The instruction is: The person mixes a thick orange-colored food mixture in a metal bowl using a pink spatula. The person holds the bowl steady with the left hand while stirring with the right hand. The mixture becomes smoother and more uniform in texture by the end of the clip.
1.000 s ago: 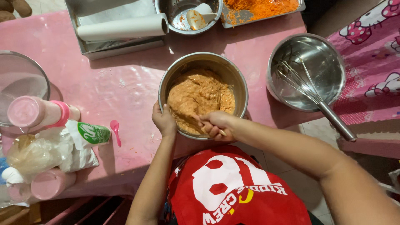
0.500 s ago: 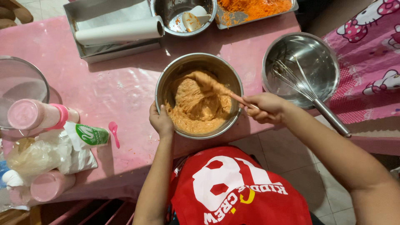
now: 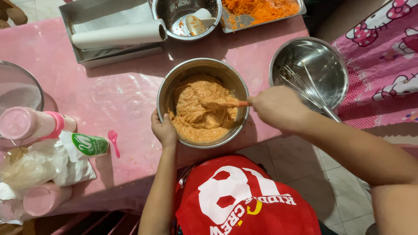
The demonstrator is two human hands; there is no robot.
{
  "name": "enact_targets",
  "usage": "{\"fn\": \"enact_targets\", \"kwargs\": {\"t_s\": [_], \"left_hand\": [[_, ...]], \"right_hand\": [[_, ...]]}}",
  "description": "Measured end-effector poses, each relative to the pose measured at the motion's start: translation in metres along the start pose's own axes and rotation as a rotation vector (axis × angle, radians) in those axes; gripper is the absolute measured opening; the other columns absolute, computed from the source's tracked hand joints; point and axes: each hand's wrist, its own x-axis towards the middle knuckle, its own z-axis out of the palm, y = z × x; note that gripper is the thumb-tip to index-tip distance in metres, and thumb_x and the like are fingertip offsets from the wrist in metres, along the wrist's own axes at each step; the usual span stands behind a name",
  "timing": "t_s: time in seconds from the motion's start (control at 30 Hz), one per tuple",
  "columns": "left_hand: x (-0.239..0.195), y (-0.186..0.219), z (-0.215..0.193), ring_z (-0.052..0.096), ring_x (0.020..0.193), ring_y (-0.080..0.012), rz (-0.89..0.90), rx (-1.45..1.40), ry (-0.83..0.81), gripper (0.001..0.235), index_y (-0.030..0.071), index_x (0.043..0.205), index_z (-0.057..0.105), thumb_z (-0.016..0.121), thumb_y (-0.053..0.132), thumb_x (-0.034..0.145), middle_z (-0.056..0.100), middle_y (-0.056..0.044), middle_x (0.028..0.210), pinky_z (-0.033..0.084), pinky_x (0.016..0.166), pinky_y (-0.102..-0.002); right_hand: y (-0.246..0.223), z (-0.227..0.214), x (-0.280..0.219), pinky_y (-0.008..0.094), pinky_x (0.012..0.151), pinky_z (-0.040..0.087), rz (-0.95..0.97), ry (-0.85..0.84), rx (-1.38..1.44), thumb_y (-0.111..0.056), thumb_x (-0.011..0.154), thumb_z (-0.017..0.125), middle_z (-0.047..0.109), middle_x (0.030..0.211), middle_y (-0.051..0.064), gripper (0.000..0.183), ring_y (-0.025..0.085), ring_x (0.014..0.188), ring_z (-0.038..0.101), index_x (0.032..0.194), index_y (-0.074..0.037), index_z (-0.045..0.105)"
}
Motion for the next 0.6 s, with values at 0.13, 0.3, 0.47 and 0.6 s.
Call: {"fn": "enact_targets", "kwargs": {"t_s": [0.13, 0.3, 0.47, 0.6], "left_hand": [[-0.002, 0.005, -0.001, 0.057, 0.102, -0.0250, 0.012, 0.022, 0.002, 0.034, 0.003, 0.114, 0.055, 0.055, -0.006, 0.082, 0.060, -0.016, 0.104, 0.044, 0.089, -0.037], [-0.002, 0.009, -0.003, 0.058, 0.100, -0.0236, 0.011, 0.068, -0.006, 0.035, 0.004, 0.113, 0.057, 0.055, -0.006, 0.080, 0.061, -0.015, 0.102, 0.044, 0.088, -0.036], [-0.003, 0.009, -0.001, 0.057, 0.101, -0.0225, 0.011, 0.042, -0.003, 0.035, 0.004, 0.113, 0.056, 0.055, -0.007, 0.080, 0.061, -0.015, 0.103, 0.043, 0.089, -0.036], [-0.003, 0.007, -0.001, 0.056, 0.101, -0.0215, 0.016, 0.022, -0.013, 0.035, 0.003, 0.114, 0.055, 0.055, -0.007, 0.080, 0.060, -0.015, 0.104, 0.042, 0.090, -0.036]], "right_hand": [[-0.033, 0.061, 0.035, 0.038, 0.047, 0.050, -0.147, 0.165, -0.003, -0.014, 0.080, 0.052, 0.060, 0.055, 0.008, 0.018, 0.027, 0.054, 0.063, 0.066, -0.012, 0.065], [-0.073, 0.107, 0.047, 0.040, 0.042, 0.048, -0.058, 0.291, 0.058, -0.013, 0.080, 0.050, 0.061, 0.056, 0.009, 0.021, 0.026, 0.052, 0.063, 0.094, -0.003, 0.063], [-0.096, 0.112, 0.041, 0.036, 0.038, 0.047, 0.041, 0.286, 0.069, -0.012, 0.079, 0.049, 0.058, 0.055, 0.005, 0.029, 0.023, 0.050, 0.062, 0.104, 0.000, 0.060], [-0.082, 0.090, 0.024, 0.046, 0.057, 0.051, 0.143, 0.144, 0.437, -0.015, 0.085, 0.051, 0.062, 0.065, 0.016, 0.033, 0.034, 0.066, 0.065, 0.117, -0.007, 0.057]]}}
